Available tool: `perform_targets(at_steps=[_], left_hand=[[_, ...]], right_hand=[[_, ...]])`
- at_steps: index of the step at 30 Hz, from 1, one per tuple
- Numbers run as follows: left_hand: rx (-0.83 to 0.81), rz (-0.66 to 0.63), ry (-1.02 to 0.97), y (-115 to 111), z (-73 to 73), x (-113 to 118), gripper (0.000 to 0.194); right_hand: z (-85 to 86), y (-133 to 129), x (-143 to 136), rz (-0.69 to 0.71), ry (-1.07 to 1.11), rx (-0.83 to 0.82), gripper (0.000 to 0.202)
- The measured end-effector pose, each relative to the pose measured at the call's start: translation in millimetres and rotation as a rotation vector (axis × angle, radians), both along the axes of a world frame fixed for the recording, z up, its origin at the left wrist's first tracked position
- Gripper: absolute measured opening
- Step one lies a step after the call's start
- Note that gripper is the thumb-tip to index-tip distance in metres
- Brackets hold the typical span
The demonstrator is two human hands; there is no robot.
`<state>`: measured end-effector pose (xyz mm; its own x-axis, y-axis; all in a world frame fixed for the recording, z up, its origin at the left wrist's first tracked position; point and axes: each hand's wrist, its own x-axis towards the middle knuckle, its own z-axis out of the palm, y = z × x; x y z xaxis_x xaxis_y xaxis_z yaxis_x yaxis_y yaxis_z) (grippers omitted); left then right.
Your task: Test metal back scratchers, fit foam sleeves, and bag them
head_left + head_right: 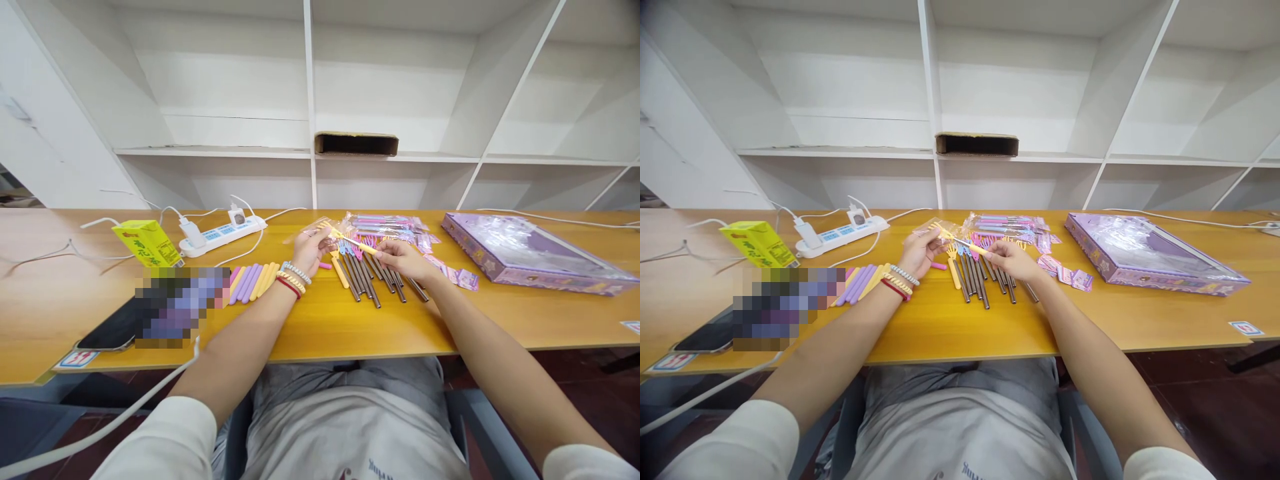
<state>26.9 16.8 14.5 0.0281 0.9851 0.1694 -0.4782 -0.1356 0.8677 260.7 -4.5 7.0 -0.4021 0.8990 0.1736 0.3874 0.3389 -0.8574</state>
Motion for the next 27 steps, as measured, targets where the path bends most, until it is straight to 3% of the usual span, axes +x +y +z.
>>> perform_targets(at_steps=[8, 14, 19, 21, 27], left_hand=[[-0.019, -0.128, 0.112, -17, -5.9, 19, 0.025], [-0.002, -0.218, 0.161, -18, -9.7, 19, 0.028], [0.022, -0.314, 0.199, -18, -8.1, 16, 0.028], [0.030, -0.328, 0.154, -16, -6.6, 14, 0.027], [0.014, -0.117, -0.102, -7, -0.7, 4, 0.024]], right_hand=[[-4.1, -5, -14, 0.078, 0.147, -0.066, 0.035], [-6.2, -6, -14, 0.084, 0.180, -0.101, 0.074], [-3.0, -6, -12, 0.148, 0.109, -0.129, 0.040], [-1.7, -5, -11, 0.136, 0.115, -0.102, 0.035], [0.3, -5, -10, 0.134, 0.127, -0.079, 0.033]])
